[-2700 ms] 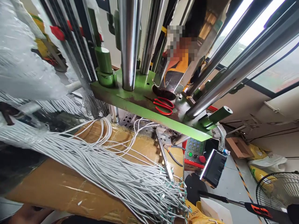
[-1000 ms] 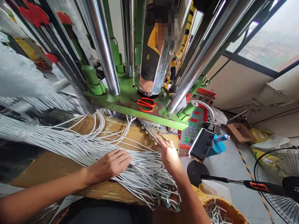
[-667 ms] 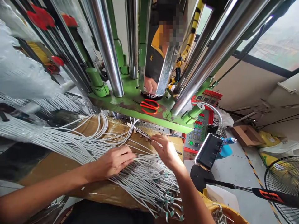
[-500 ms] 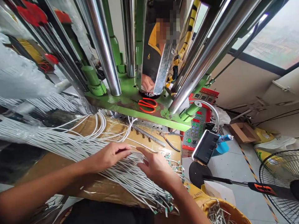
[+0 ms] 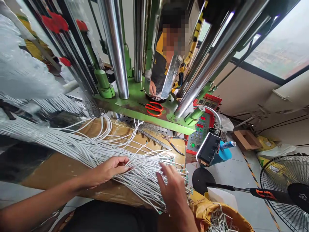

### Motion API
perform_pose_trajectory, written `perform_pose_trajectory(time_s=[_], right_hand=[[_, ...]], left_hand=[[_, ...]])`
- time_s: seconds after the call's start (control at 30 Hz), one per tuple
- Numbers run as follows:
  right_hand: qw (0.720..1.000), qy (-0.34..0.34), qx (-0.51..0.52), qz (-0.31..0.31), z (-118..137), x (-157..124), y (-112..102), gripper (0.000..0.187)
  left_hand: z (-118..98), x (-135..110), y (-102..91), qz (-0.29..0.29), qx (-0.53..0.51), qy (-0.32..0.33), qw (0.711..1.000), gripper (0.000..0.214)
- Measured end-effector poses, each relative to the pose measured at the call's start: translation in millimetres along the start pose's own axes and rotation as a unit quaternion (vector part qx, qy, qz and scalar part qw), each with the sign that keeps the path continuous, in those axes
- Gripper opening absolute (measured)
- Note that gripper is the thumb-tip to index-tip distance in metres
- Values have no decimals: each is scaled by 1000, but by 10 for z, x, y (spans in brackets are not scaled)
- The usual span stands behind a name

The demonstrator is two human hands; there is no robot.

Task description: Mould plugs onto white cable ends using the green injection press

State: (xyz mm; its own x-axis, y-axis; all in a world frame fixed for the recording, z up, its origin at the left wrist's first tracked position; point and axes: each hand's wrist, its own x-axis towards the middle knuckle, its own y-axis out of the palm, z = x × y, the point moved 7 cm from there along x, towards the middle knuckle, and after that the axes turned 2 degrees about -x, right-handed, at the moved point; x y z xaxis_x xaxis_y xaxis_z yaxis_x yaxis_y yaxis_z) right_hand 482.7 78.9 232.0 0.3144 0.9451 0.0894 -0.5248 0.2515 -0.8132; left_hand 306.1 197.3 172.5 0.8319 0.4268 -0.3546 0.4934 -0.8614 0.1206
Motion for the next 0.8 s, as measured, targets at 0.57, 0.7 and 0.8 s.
perform_pose_trajectory(time_s=[0.57, 0.7, 0.8], right_hand=[[832, 195, 515, 71, 375, -136, 1013, 36], [788, 265, 555, 28, 146, -152, 911, 38], [894, 185, 408, 23, 178, -103, 755, 35]], left_hand=[[205, -472, 353, 74, -42, -56, 995, 51], [287, -474, 418, 106, -6, -26, 994, 50], [340, -472, 473, 111, -99, -75, 986, 48]])
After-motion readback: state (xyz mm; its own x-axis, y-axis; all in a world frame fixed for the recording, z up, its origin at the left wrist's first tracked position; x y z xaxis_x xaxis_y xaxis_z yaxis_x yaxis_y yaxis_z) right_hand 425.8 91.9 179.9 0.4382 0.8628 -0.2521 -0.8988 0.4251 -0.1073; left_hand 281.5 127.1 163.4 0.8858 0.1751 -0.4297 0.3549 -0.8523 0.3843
